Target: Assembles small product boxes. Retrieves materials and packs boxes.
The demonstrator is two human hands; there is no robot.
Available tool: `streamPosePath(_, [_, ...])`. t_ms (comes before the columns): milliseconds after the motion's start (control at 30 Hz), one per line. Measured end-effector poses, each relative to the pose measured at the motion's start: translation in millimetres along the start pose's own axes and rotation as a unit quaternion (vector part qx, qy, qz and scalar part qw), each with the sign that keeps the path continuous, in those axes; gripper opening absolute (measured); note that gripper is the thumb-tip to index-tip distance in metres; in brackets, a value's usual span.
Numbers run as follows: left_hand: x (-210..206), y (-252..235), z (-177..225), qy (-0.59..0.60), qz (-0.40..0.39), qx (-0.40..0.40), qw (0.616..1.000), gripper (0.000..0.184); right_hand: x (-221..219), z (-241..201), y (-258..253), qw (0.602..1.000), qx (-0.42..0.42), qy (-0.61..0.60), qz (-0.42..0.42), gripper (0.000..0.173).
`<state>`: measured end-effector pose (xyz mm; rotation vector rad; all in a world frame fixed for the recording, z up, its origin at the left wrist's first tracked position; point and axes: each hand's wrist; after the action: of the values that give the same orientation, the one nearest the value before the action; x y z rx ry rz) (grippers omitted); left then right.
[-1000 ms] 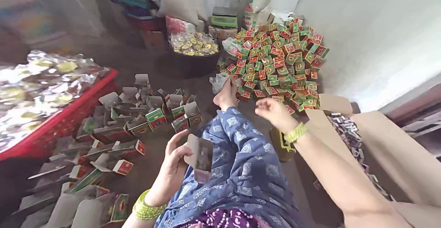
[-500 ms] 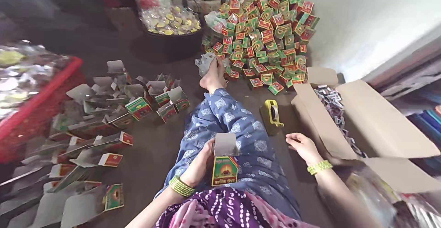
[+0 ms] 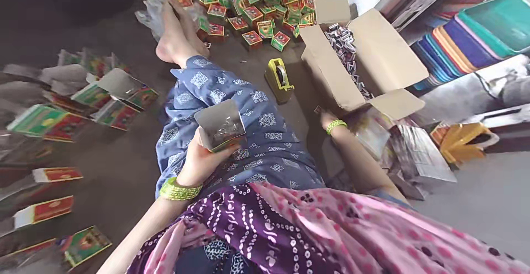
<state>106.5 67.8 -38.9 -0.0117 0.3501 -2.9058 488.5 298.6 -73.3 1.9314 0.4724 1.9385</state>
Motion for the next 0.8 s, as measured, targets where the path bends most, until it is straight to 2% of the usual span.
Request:
streamPosePath(100, [-1,-5,-22,-0.064,0.006,-0.033,0.997,0.083,-13,10,-33,0.999,0.025,-0.026,0.037,0.050])
streamPosePath(200, [7,2,-32,-0.140,0.017,-0.017,0.990,0.078,-22,8,-52,0.998,0.036,-0.039,0.045,0.049])
streamPosePath(300, [13,4,-30,-0.117,0.019,-0.017,0.993,0.074,-25,-3,-54,0.995,0.032,-0.066,0.064,0.048])
streamPosePath(400, [14,4,-29,-0.074,0.021,-0.004,0.997,0.071,-24,-19,-44,0.990,0.041,-0.093,0.102,0.060])
streamPosePath(533, [13,2,-29,-0.051,0.030,0.024,0.998,0.074,-2,-48,-31,0.980,0.123,-0.124,0.100,0.044])
streamPosePath(600, [12,1,-31,-0.050,0.034,0.044,0.997,0.076,13,-74,-5,0.941,0.195,-0.236,0.145,0.035])
streamPosePath(700, [13,2,-33,-0.054,0.046,0.056,0.996,0.077,40,-125,65,0.811,0.308,-0.481,0.127,0.044])
streamPosePath(733, [14,1,-34,-0.053,0.048,0.054,0.996,0.077,49,-140,89,0.781,0.345,-0.509,0.112,0.048])
streamPosePath(800, [13,1,-34,-0.048,0.052,0.053,0.996,0.075,59,-168,133,0.757,0.420,-0.490,0.101,0.046])
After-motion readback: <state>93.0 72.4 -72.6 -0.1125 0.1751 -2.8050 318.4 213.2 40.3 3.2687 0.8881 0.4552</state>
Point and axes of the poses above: each hand's wrist, its own y-axis away from the middle knuckle, its own x-axis out of the back of the hand, z = x × y, and after that the axes turned 3 degrees about x, right-handed
